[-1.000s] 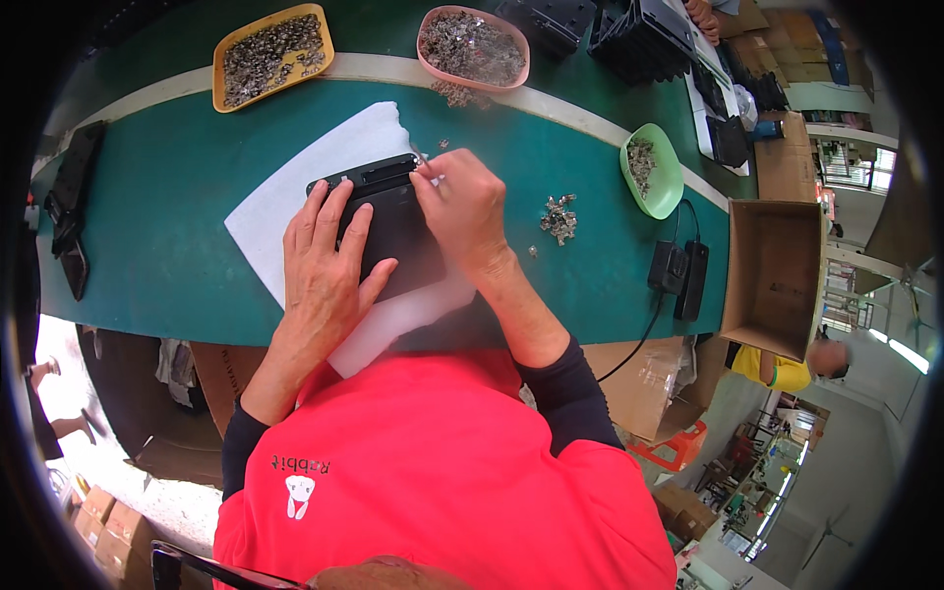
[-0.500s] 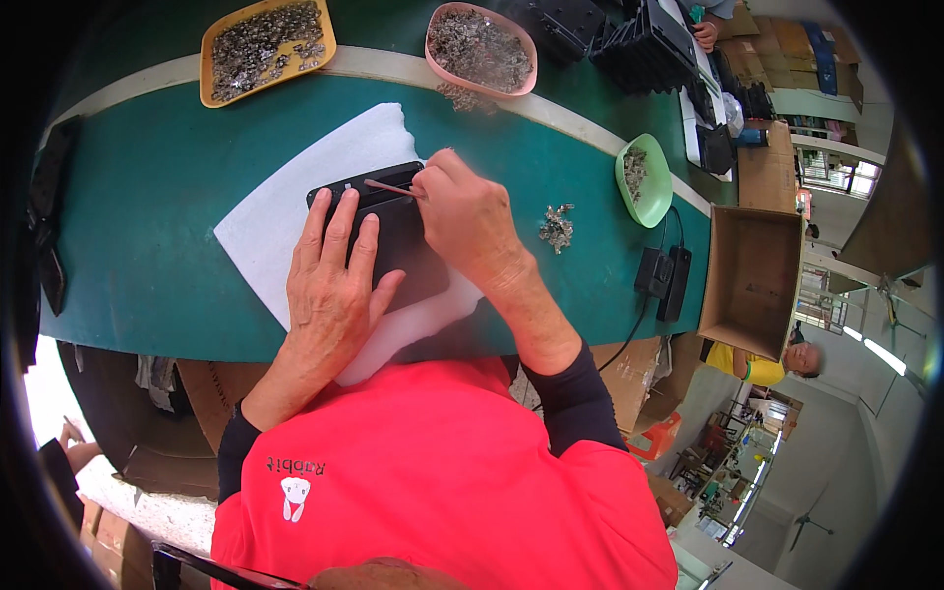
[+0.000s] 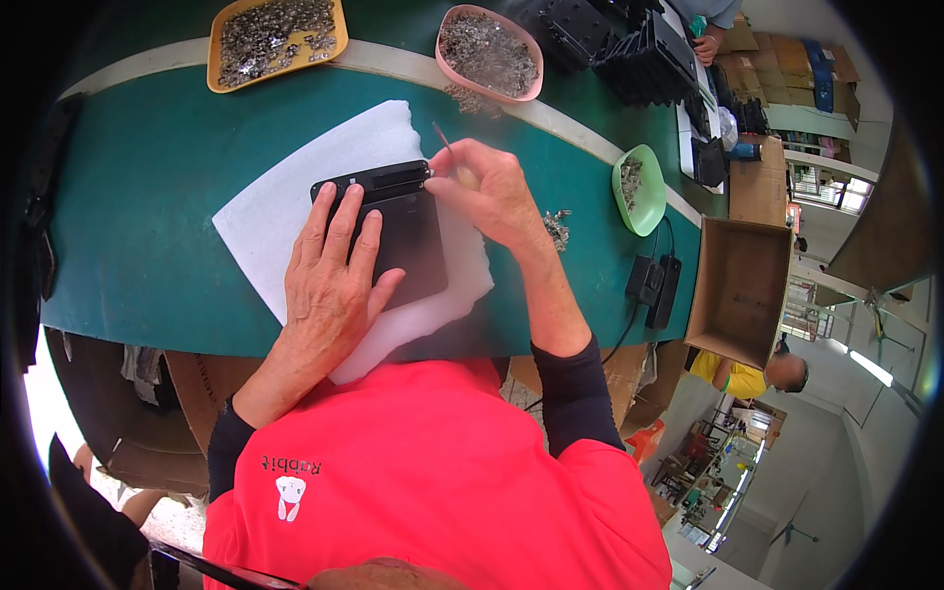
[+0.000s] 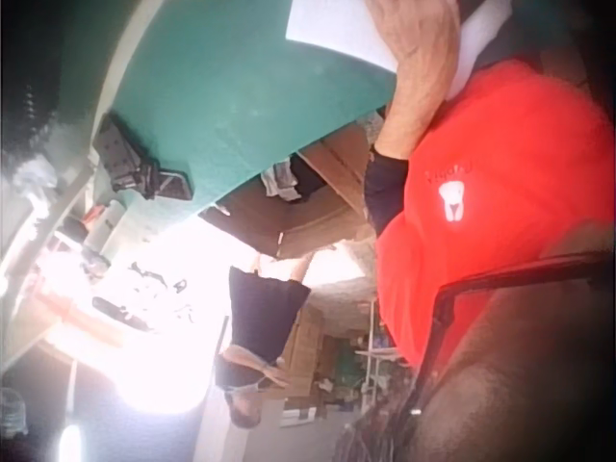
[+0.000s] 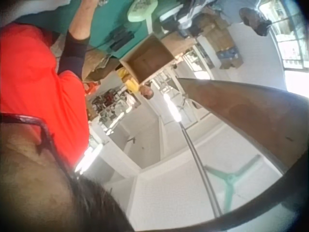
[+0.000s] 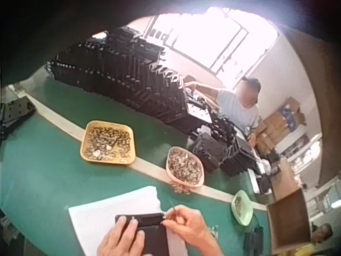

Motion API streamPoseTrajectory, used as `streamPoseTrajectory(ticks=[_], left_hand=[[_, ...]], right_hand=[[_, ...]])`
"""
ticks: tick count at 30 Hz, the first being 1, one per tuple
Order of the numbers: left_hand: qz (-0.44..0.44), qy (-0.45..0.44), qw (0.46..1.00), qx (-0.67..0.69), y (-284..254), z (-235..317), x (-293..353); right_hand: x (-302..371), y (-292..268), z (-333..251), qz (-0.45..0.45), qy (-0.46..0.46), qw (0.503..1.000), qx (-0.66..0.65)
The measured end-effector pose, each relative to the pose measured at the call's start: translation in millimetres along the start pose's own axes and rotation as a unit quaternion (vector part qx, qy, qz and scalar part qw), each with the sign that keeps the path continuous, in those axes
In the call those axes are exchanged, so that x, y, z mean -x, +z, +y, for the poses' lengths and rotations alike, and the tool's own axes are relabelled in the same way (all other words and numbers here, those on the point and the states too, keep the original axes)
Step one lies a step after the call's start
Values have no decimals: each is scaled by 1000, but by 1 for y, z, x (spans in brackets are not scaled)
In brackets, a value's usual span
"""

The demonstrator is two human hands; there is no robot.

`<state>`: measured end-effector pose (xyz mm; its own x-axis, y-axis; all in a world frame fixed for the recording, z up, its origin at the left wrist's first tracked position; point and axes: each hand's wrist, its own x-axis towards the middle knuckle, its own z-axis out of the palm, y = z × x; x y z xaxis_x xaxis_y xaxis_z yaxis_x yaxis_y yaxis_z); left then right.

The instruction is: The person uses a screwdriver to fasten screws into a black rectangular electronic device placed on a white foam sheet. They repeatedly pick up screws from a yellow tray, insert them into the device, and tighten them. The person handles multiple similar devices, stacking them on the table after securing the screws.

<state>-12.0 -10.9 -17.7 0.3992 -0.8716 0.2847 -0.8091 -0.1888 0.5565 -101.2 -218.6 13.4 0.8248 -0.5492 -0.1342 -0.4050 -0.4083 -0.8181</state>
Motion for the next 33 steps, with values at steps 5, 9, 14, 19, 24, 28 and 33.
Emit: streamPoseTrajectory(ticks=[5, 9, 14, 19, 24, 28, 33], left_hand=[[0, -2, 1000, 2, 1, 0, 1], [-3, -3, 1000, 5, 0, 0, 0], [-1, -1, 1000, 5, -1, 0, -1], [-2, -4, 1000, 10, 0, 0, 0], [-2, -8, 1000, 14, 1, -1, 0], [-1, -5, 1000, 12, 2, -1, 0], [-1, -4, 1000, 15, 1, -2, 1]], right_hand=[[5, 9, -5, 29, 99, 988, -111], [8, 22, -5, 85, 145, 980, -108], [7, 32, -5, 126, 123, 983, -46], [2, 19, 1, 59, -1, 995, 80], [-10, 5, -7, -34, -15, 990, 137], [-12, 4, -16, -43, 84, 991, 91], [1, 17, -12, 48, 87, 994, 43]])
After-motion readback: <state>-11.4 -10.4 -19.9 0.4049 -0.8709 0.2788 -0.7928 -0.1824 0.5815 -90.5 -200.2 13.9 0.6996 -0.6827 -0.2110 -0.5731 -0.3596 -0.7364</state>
